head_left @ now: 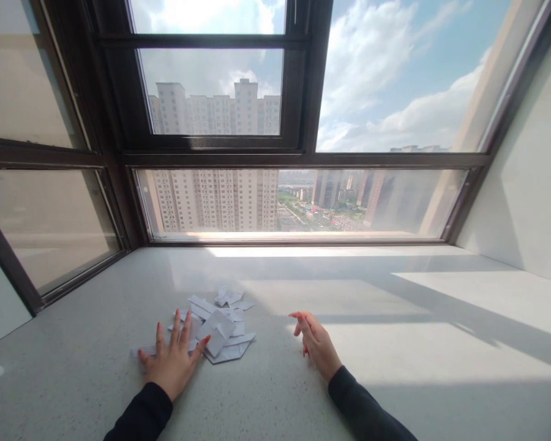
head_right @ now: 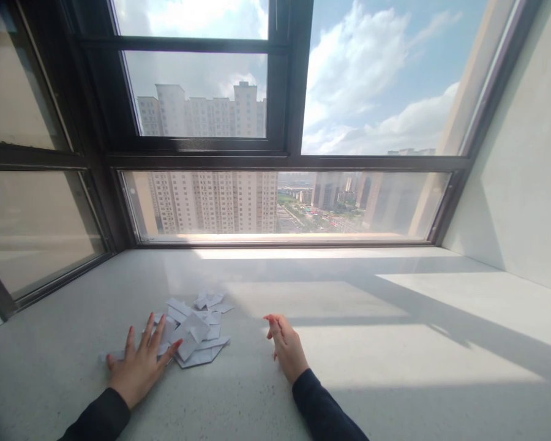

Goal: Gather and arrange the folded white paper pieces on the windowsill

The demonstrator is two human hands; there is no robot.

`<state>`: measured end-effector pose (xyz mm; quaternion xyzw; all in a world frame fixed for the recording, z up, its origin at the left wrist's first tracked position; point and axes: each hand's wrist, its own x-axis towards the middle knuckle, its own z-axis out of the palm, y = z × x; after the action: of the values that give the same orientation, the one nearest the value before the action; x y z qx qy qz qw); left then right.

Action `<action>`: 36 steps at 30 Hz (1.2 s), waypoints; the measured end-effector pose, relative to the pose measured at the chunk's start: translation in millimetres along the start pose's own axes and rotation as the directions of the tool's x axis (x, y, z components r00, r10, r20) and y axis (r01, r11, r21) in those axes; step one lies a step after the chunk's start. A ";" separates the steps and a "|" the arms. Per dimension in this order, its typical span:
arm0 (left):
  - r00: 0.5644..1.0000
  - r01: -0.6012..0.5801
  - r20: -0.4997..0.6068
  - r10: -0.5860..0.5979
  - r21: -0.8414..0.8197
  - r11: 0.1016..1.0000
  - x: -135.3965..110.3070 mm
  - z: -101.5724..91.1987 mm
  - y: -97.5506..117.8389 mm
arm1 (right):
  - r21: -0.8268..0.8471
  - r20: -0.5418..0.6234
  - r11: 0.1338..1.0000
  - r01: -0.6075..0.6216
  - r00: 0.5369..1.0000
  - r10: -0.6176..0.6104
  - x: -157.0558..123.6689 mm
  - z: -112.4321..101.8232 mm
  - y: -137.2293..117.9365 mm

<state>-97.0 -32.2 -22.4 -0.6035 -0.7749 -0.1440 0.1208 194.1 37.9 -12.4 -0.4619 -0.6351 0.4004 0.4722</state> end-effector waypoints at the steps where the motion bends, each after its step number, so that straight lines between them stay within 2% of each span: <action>1: 0.999 0.036 0.016 -0.036 0.003 0.999 2.7 0.7 -2.5 | -0.004 0.004 1.000 -0.001 1.000 0.001 -0.3 0.6 -0.2; 4: 0.995 0.093 0.037 -0.093 0.000 0.996 15.8 0.1 -3.0 | -0.012 0.013 1.000 0.006 1.000 -0.006 -0.8 1.7 -1.1; 9: 0.999 0.026 0.026 -0.025 -0.043 0.999 29.7 -10.1 15.9 | -0.014 0.016 1.000 0.010 1.000 -0.010 0.4 1.4 -0.3; 13: 0.986 -0.166 -0.011 0.166 -0.029 0.986 21.3 -14.5 48.4 | -0.007 0.026 1.000 -0.005 1.000 0.005 1.3 0.9 1.8; 15: 0.959 -0.277 0.038 0.279 -0.051 0.959 15.1 -11.7 63.9 | -0.009 0.028 1.000 -0.010 1.000 0.010 1.0 0.7 2.1; 17: 0.942 -0.317 0.087 0.323 -0.078 0.945 11.5 -7.3 73.1 | -0.013 0.030 1.000 -0.014 0.999 0.014 0.4 0.6 1.9; 20: 0.950 -0.265 0.146 0.277 -0.097 0.959 14.2 -3.0 70.6 | -0.016 0.032 1.000 -0.002 0.999 0.003 -0.6 0.7 1.0; 24: 0.942 -0.261 0.189 0.277 -0.108 0.959 26.4 -5.0 47.8 | -0.014 0.039 1.000 0.022 0.999 -0.022 -0.6 2.7 1.1; 26: 0.940 -0.282 0.173 0.295 -0.097 0.954 31.9 -6.9 40.3 | -0.008 0.047 1.000 0.030 0.998 -0.030 -0.1 5.0 1.6; 28: 0.944 -0.306 0.109 0.312 -0.068 0.950 36.4 -7.5 42.6 | -0.004 0.056 0.999 0.034 0.998 -0.033 0.3 7.4 1.8; 31: 0.919 -0.393 0.000 0.394 -0.042 0.918 43.0 -4.3 64.5 | -0.016 0.067 1.000 0.024 0.997 -0.023 -0.4 9.6 0.8; 34: 0.868 -0.493 0.018 0.495 -0.074 0.867 51.0 3.0 91.1 | -0.054 0.083 0.998 0.029 0.996 -0.024 -2.8 9.2 -1.3; 36: 0.866 -0.493 0.048 0.499 -0.088 0.865 56.4 8.0 100.0 | -0.082 0.094 0.996 0.040 0.995 -0.032 -4.3 8.3 -2.2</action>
<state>-13.8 44.5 -1.8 -0.7909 -0.5918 -0.1151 0.1048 186.1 32.6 -13.2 -0.4506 -0.6809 0.3858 0.4296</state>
